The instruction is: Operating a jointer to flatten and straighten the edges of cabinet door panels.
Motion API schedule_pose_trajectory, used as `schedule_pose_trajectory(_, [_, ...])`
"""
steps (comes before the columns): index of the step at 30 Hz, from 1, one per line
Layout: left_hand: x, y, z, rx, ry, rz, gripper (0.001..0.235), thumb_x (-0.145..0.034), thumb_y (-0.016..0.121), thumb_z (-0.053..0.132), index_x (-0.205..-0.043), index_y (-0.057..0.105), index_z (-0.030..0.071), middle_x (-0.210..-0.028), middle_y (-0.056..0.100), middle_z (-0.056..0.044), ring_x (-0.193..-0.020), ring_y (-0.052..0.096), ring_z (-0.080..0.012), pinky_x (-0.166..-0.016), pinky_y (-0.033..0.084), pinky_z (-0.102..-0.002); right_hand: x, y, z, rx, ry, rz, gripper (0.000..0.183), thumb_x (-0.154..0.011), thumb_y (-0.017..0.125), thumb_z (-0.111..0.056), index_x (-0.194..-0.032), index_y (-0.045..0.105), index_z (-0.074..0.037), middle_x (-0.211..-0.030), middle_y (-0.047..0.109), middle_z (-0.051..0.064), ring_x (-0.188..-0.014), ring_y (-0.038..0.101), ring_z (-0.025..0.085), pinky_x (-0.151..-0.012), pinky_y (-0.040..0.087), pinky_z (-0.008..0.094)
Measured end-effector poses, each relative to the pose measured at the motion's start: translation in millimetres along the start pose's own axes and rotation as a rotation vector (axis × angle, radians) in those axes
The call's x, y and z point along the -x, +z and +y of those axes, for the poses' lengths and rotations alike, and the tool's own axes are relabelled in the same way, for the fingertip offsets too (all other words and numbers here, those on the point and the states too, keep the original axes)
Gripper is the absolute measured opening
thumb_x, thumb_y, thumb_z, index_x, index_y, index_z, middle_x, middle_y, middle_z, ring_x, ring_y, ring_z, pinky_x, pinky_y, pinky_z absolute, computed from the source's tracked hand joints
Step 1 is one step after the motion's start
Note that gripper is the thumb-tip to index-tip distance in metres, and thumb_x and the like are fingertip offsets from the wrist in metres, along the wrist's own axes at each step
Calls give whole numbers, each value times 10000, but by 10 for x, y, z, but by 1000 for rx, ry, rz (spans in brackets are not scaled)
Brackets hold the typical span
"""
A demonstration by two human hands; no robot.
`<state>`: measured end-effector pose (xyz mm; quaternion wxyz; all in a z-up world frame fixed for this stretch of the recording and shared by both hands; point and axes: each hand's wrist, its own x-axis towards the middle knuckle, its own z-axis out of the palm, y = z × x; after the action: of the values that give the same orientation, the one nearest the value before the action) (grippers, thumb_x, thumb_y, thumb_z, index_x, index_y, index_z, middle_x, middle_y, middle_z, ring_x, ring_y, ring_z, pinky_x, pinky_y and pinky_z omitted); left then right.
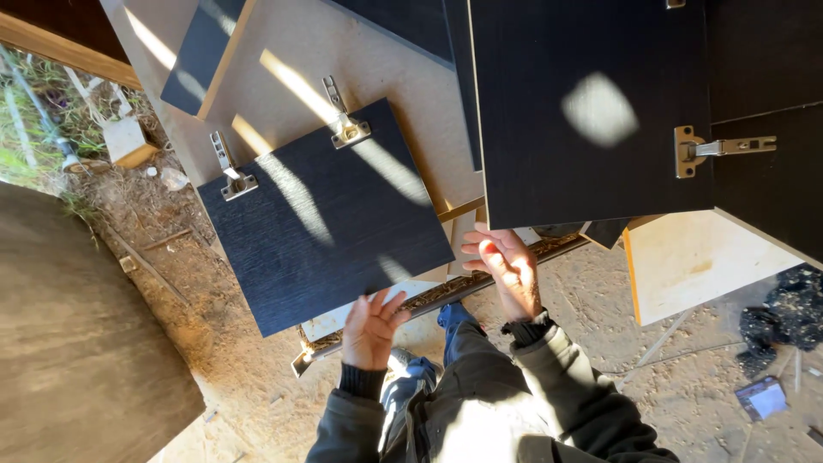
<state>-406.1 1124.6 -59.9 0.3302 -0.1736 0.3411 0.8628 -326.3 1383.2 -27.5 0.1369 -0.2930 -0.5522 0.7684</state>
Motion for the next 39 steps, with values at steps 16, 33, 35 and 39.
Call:
schedule_pose_trajectory(16, [-35, 1666, -370, -974, 83, -488, 1055, -911, 748, 474, -1654, 118, 70, -1662, 329, -263, -1413, 526, -350, -1077, 546, -478, 45, -309, -241, -341, -136, 55, 528, -1106, 517, -489, -1198, 603, 24, -1140, 689, 218, -1078, 700, 322, -890, 602, 473])
schedule_pose_trajectory(33, [-13, 1578, -410, -1106, 171, -594, 1140, -895, 779, 527, -1739, 100, 172, -1671, 414, -177, -1542, 493, -322, -1189, 489, -500, -11, -266, -123, -418, -115, 95, 273, -1165, 569, -240, -1004, 555, -21, -941, 713, 212, -902, 752, 363, -831, 637, 490])
schedule_pose_trajectory(35, [-4, 1540, -415, -1146, 141, -559, 1147, -867, 785, 548, -1730, 140, 154, -1701, 398, -204, -1539, 481, -331, -1188, 487, -493, -12, -221, -207, -426, -99, 114, 262, -1131, 554, -265, -996, 568, -41, -934, 736, 224, -855, 744, 345, -782, 628, 473])
schedule_pose_trajectory(39, [-12, 1554, -407, -1135, 118, -533, 1158, -859, 784, 571, -1724, 156, 126, -1683, 429, -220, -1540, 485, -332, -1199, 478, -482, -16, -168, -279, -340, -59, 117, 338, -1112, 518, -312, -1089, 639, 3, -996, 729, 228, -867, 730, 332, -793, 613, 458])
